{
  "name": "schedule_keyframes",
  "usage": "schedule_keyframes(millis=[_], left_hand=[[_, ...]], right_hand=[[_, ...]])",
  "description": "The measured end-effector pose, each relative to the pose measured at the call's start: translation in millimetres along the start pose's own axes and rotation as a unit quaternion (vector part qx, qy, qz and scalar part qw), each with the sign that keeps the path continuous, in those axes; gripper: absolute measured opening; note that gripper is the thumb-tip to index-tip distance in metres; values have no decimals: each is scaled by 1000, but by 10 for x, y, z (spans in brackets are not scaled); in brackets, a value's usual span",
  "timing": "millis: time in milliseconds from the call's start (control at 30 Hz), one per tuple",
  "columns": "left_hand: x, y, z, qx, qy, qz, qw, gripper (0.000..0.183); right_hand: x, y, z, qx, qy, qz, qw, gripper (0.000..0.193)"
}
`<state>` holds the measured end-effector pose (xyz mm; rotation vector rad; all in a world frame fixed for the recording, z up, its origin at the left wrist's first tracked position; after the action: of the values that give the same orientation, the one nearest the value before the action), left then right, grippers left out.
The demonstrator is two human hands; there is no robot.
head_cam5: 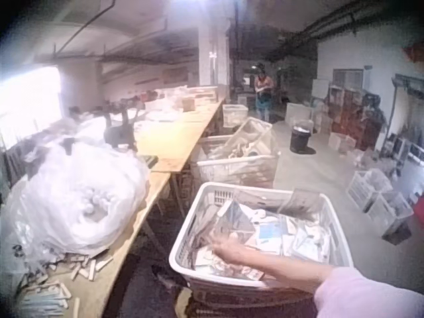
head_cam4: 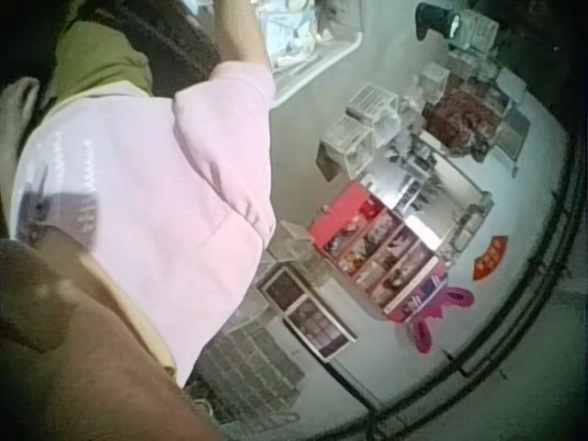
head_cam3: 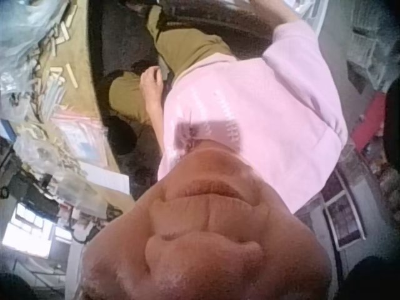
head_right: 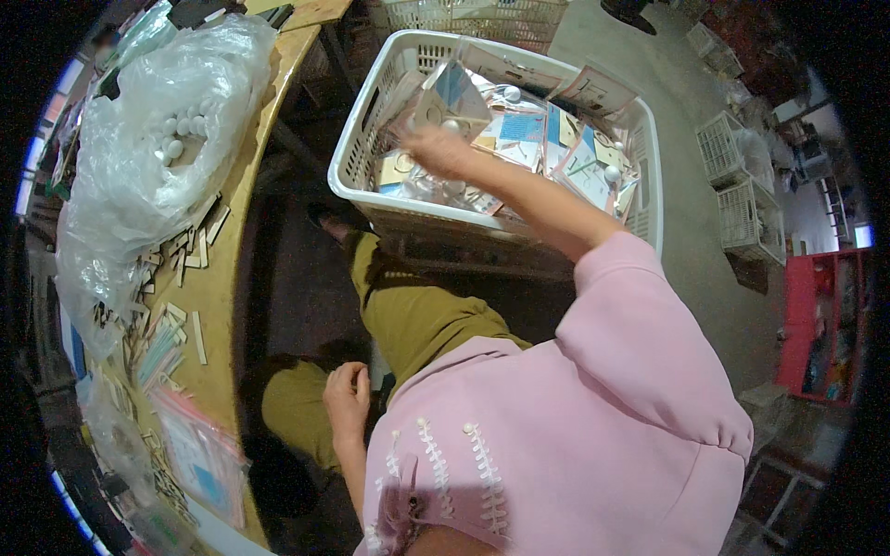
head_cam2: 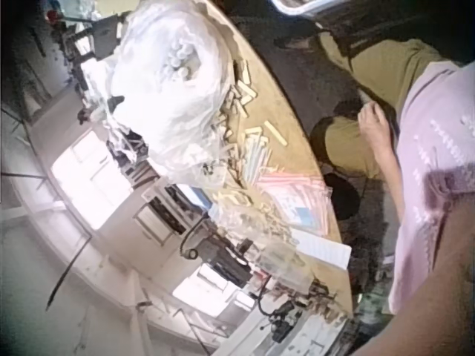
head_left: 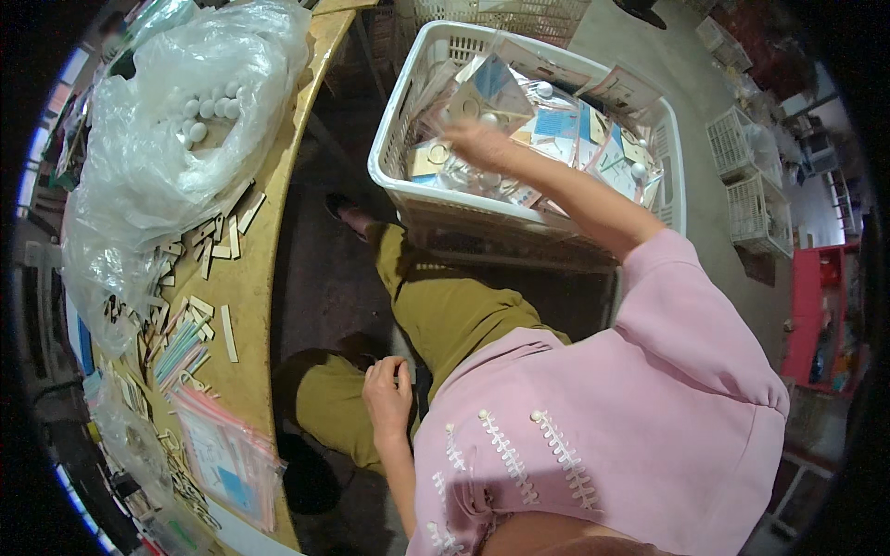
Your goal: The person repeatedly picks small wooden craft pieces from a table and places them into small clear plastic bags, then seals the bags and sets them into a white basket. The process is repeated continuously throughout the clip.
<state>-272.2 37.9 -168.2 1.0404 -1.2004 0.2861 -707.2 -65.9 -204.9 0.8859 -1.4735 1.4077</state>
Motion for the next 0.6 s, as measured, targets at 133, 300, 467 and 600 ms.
schedule_keyframes(millis=[133, 300, 467, 600], left_hand=[[-136, 29, 39, -25, -28, -5, 999, 6], [-206, 48, 20, -23, -47, -6, 999, 8], [-235, 9, -27, -9, -55, 11, 998, 10], [-246, -25, -75, -18, -26, -30, 999, 17]], right_hand=[[744, 1060, -791, -259, 116, -58, 957, 71], [23, 1252, -1509, -315, -213, -63, 923, 86], [-427, 832, -1402, -169, -203, 35, 964, 73], [-1, 1305, -1077, -261, -123, -48, 956, 53]])
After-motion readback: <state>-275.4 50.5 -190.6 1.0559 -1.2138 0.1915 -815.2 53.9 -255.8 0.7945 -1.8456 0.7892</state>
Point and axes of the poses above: each hand's wrist, its own z-axis towards the middle knuckle, its own x-axis out of the back of the hand, y = z × x, the point moved 10 cm from there along z, towards the middle knuckle, and after that the axes turned 8 degrees about z, right-handed, at the moved point
